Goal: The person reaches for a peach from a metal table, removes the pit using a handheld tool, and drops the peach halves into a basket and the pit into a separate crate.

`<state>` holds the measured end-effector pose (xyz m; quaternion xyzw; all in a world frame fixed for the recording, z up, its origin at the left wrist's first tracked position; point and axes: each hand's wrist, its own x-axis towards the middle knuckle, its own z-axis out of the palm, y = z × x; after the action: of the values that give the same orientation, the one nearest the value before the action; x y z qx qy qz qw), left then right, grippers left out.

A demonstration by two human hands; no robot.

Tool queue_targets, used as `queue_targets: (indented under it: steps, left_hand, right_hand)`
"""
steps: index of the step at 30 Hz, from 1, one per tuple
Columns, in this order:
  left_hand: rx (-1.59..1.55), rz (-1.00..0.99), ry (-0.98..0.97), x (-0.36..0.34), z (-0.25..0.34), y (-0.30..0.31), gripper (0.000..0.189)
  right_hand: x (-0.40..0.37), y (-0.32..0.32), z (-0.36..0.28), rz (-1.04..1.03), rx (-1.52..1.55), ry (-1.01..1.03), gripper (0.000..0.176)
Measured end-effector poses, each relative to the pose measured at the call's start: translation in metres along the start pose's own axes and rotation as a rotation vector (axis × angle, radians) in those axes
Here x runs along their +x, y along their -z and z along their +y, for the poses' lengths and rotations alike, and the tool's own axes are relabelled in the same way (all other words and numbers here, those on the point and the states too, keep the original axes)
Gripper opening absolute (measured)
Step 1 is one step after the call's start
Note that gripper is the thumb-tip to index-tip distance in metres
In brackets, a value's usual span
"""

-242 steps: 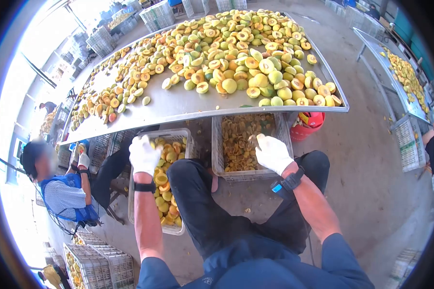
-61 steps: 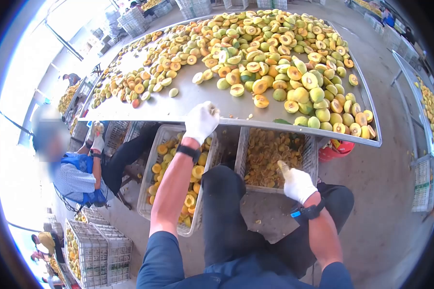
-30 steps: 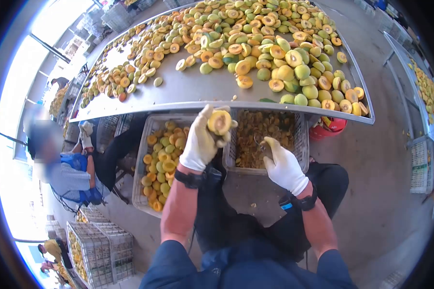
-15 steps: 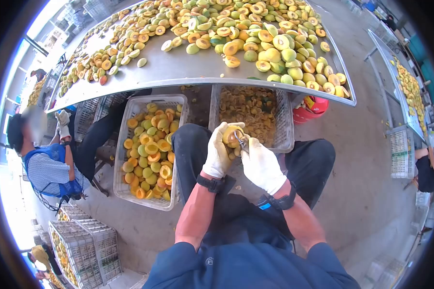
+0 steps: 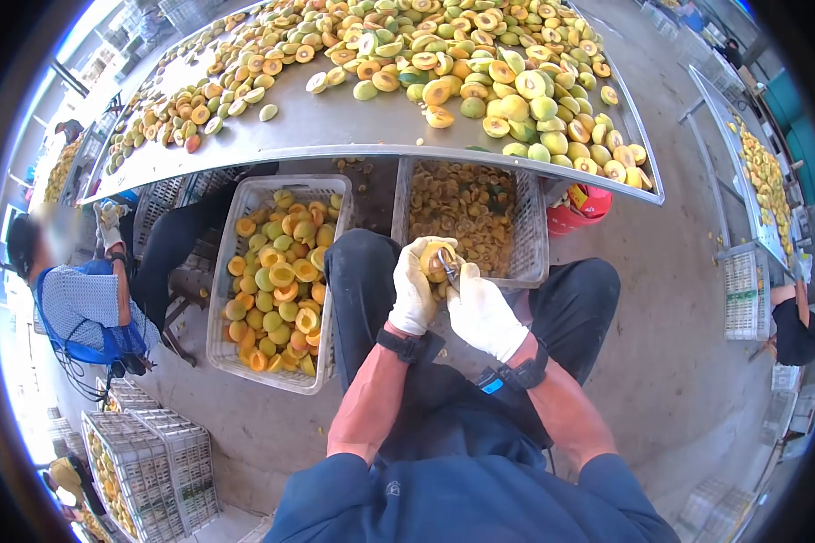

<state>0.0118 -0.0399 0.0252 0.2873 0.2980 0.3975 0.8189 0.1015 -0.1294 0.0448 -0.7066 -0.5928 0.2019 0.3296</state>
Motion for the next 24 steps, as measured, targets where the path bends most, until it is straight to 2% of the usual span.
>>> queue_targets:
  steps: [3, 5, 6, 8, 9, 10, 12, 14, 15, 16, 17, 18, 21, 24]
  left_hand:
    - [-0.097, 0.093, 0.002, -0.003, 0.003, -0.004, 0.049]
    - [0.120, 0.016, 0.014, -0.010, 0.010, -0.001, 0.047]
    - [0.123, 0.015, 0.015, -0.007, 0.010, 0.004, 0.047]
    - [0.145, -0.128, 0.143, 0.005, 0.007, 0.017, 0.048]
    - [0.103, -0.126, 0.259, 0.002, 0.016, 0.013, 0.049]
    - [0.105, -0.129, 0.265, 0.002, 0.017, 0.005, 0.049]
    - [0.140, 0.017, 0.352, 0.004, 0.015, -0.007, 0.051]
    - [0.175, -0.009, 0.317, 0.008, 0.006, -0.003, 0.049]
    - [0.146, 0.060, 0.186, 0.007, 0.002, -0.006, 0.047]
    - [0.118, 0.128, 0.056, 0.006, -0.002, -0.007, 0.045]
    - [0.098, 0.145, 0.025, 0.005, -0.002, -0.006, 0.034]
    - [0.099, 0.150, 0.026, 0.004, -0.005, -0.005, 0.034]
    - [0.123, 0.148, -0.037, 0.005, -0.011, -0.005, 0.023]
    - [0.073, 0.134, -0.118, 0.004, -0.013, -0.006, 0.021]
  right_hand:
    - [-0.001, 0.003, 0.001, -0.070, -0.038, 0.028, 0.030]
    - [-0.003, 0.004, 0.006, -0.120, -0.086, 0.056, 0.028]
    - [-0.005, 0.006, 0.008, -0.118, -0.083, 0.054, 0.028]
    - [-0.011, 0.010, 0.012, -0.089, -0.139, 0.151, 0.026]
    - [-0.011, 0.013, 0.015, -0.089, -0.137, 0.147, 0.026]
    - [-0.009, 0.016, 0.018, -0.117, -0.130, 0.145, 0.025]
    - [-0.010, 0.016, 0.024, -0.133, -0.123, 0.138, 0.024]
    - [-0.008, 0.006, 0.030, -0.016, -0.338, 0.315, 0.021]
    - [-0.008, -0.003, 0.024, 0.001, -0.261, 0.228, 0.020]
    - [-0.008, -0.009, 0.019, -0.002, -0.255, 0.227, 0.020]
    - [-0.009, -0.013, 0.014, -0.011, -0.129, 0.092, 0.021]
    - [-0.009, -0.013, 0.008, -0.020, -0.004, -0.043, 0.023]
    - [-0.008, -0.014, 0.009, -0.045, 0.111, -0.093, 0.027]
    - [-0.008, -0.017, 0.012, -0.036, 0.142, -0.105, 0.029]
